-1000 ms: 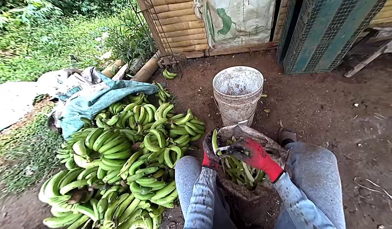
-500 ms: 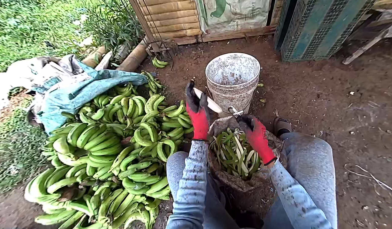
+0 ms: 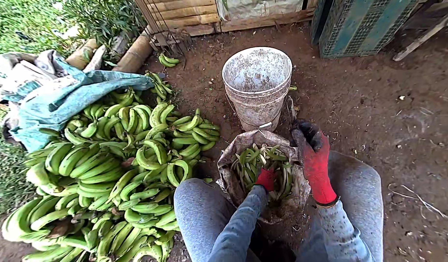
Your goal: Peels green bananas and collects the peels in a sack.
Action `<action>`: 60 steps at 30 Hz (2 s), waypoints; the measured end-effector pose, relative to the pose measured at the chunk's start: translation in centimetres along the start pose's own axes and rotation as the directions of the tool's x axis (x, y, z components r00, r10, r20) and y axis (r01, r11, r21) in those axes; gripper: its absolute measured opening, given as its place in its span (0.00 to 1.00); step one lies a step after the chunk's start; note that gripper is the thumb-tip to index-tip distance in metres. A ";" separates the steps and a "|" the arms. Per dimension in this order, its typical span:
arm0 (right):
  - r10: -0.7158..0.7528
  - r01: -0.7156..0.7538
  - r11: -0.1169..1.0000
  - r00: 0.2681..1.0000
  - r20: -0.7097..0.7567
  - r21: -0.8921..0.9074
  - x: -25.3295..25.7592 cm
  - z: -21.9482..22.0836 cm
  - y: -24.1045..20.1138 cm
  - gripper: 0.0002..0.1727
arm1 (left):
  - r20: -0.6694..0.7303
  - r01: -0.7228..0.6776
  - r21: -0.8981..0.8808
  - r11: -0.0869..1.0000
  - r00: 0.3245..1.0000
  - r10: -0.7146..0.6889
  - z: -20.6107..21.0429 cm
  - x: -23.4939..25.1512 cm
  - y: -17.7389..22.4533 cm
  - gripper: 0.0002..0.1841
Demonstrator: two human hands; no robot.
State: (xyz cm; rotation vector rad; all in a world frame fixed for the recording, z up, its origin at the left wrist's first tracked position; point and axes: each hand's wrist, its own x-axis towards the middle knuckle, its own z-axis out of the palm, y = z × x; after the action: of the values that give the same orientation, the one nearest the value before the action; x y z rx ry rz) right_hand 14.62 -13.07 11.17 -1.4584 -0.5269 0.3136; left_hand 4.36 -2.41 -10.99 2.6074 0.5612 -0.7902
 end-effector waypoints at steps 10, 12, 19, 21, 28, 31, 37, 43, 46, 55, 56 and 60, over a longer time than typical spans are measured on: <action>-0.027 0.030 0.998 0.998 0.057 -0.051 -0.3 0.8 0.3 0.17 | 0.236 0.463 -0.190 0.866 0.877 -0.418 -2.7 -4.7 -2.7 0.34; 0.001 0.004 0.998 0.997 0.071 -0.068 -0.5 1.3 0.8 0.18 | 0.318 0.311 -0.193 0.931 0.917 -0.240 -4.8 -6.5 -0.7 0.29; 0.065 -0.048 0.991 0.988 0.138 -0.123 -1.0 3.0 1.9 0.20 | -0.708 -0.083 -0.429 0.899 0.650 -0.278 -15.1 -20.5 -2.9 0.26; 0.110 -0.089 0.985 0.983 0.147 -0.146 -1.3 3.5 1.8 0.20 | -0.893 -0.103 -0.402 0.910 0.265 -0.364 -14.6 -25.1 -7.6 0.24; 0.181 -0.132 0.954 0.970 0.165 -0.269 -2.1 4.5 2.8 0.22 | 0.247 -0.345 -0.926 -0.152 -0.253 -0.935 5.5 -29.0 -21.8 0.50; 0.230 -0.157 0.925 0.956 0.183 -0.346 -2.2 4.7 4.1 0.23 | 0.433 -0.255 -0.880 -0.401 -0.084 -0.897 9.0 -27.8 -23.6 0.53; 0.270 -0.152 0.896 0.932 0.241 -0.417 -2.8 5.1 5.8 0.22 | 0.528 -0.004 -0.844 -0.536 -0.180 -0.830 6.1 -26.0 -26.4 0.49; 0.213 -0.037 0.862 0.931 0.296 -0.505 -2.2 4.1 6.0 0.23 | 0.404 -0.408 -0.865 -0.291 -0.224 -0.887 9.1 -27.2 -20.7 0.48; 0.106 0.105 0.886 0.902 0.418 -0.452 -3.3 4.3 5.0 0.24 | 0.371 -0.686 -0.710 -0.157 -0.175 -0.912 7.8 -29.6 -17.3 0.25; -0.027 0.255 0.961 0.460 0.888 -0.103 -8.6 8.9 -0.5 0.41 | -0.302 -0.981 -0.119 0.156 -0.114 -0.946 -9.2 -32.7 -10.9 0.10; -0.034 0.238 0.968 0.424 0.905 -0.076 -8.9 9.3 -1.5 0.45 | -0.361 -0.975 -0.147 0.165 -0.103 -0.927 -10.9 -32.4 -9.5 0.10; -0.069 0.139 0.990 0.528 0.846 -0.006 -8.7 8.9 -3.7 0.30 | -0.519 -0.941 -0.314 0.129 0.057 -0.853 -15.1 -28.3 -5.0 0.25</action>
State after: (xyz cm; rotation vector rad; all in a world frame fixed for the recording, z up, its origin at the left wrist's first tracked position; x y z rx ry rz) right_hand 2.26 -10.27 13.76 -1.2565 -1.4366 0.9462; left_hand -12.91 0.98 16.31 0.8911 0.7183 1.6260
